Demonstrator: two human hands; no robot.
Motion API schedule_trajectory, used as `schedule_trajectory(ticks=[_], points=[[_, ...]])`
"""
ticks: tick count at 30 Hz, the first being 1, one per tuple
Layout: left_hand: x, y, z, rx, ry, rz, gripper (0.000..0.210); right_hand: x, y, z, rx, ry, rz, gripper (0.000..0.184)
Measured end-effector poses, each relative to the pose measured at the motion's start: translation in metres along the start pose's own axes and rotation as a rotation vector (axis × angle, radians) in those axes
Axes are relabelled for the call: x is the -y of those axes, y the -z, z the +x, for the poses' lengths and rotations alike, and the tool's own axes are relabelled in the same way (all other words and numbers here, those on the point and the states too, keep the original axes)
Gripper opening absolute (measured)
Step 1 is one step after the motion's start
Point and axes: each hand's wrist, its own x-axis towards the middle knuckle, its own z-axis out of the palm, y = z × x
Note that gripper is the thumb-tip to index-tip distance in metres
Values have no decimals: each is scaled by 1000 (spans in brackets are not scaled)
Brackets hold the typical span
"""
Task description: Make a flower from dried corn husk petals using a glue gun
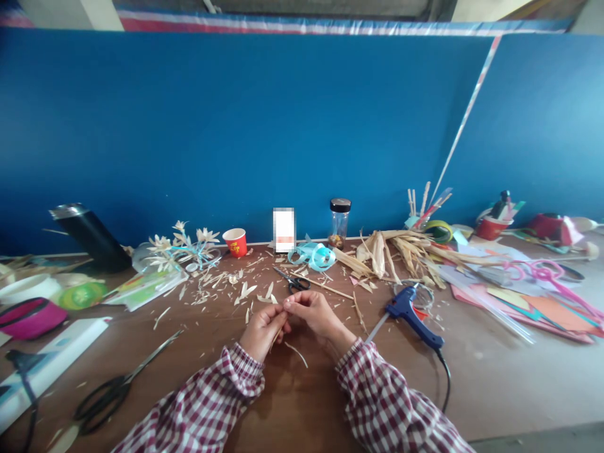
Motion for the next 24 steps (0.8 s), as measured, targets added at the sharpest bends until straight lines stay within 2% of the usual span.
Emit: schedule_trajectory(ticks=[6,12,17,20,24], points=[[-3,0,-2,5,-21,41,30,0,-4,-2,-78,80,-52,28],[-16,2,-8,-13,-195,223,25,1,-2,0,-131,152,-227,27],[-16,3,-8,-21,-212,271,24,-2,-1,1,-95,155,-169,23],[-12,4,-6,-40,-214,265,22,-4,-4,1,-145,173,-136,23],[-5,3,-2,-31,-138,172,20,-5,-9,1,-187,179,-78,25]])
